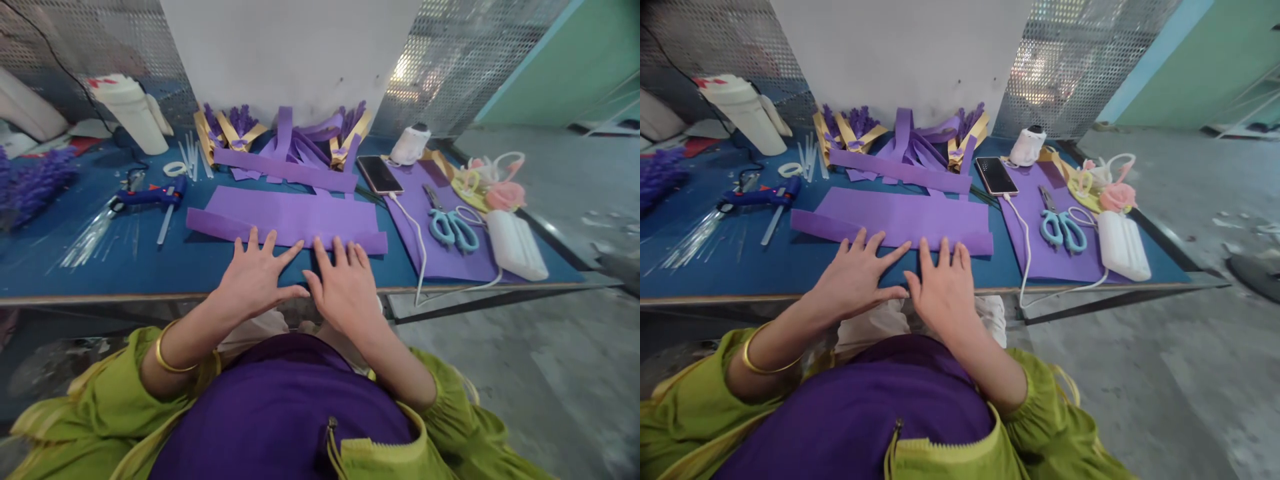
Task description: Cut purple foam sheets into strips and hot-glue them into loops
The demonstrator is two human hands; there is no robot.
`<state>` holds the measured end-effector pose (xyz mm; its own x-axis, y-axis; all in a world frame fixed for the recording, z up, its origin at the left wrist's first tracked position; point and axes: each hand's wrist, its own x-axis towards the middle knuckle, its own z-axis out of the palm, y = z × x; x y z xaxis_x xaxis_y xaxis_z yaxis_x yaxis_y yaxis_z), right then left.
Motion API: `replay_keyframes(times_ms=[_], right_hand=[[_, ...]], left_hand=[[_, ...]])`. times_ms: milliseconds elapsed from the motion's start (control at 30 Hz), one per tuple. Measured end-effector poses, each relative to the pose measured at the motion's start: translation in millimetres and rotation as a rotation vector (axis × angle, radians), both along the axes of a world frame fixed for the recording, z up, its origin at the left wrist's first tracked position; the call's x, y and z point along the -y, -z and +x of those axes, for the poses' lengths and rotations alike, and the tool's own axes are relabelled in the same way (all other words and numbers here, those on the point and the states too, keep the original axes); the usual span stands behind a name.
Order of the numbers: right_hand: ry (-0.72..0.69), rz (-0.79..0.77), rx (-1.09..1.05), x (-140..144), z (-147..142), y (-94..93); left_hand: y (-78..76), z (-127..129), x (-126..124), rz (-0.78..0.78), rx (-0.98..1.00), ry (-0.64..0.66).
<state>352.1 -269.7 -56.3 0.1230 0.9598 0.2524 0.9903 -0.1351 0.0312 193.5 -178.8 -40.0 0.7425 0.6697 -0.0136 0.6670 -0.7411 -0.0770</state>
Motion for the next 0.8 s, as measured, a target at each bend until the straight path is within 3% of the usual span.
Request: replay_keyframes(times_ms=[167, 367, 800], right_hand=[[-0.165, -0.029, -0.094, -9, -9, -0.2], [-0.012, -0.004, -0.073, 4, 0, 10.2], [0.153, 0.109, 0.059, 30, 35, 24.9]], left_hand=[[-3.4, -6, -1, -0.026, -0.02, 0.023], [-2.7, -18, -10, -0.075, 0.018, 0.039], [-4.7, -82, -39, -0.121, -0.005, 0.004]])
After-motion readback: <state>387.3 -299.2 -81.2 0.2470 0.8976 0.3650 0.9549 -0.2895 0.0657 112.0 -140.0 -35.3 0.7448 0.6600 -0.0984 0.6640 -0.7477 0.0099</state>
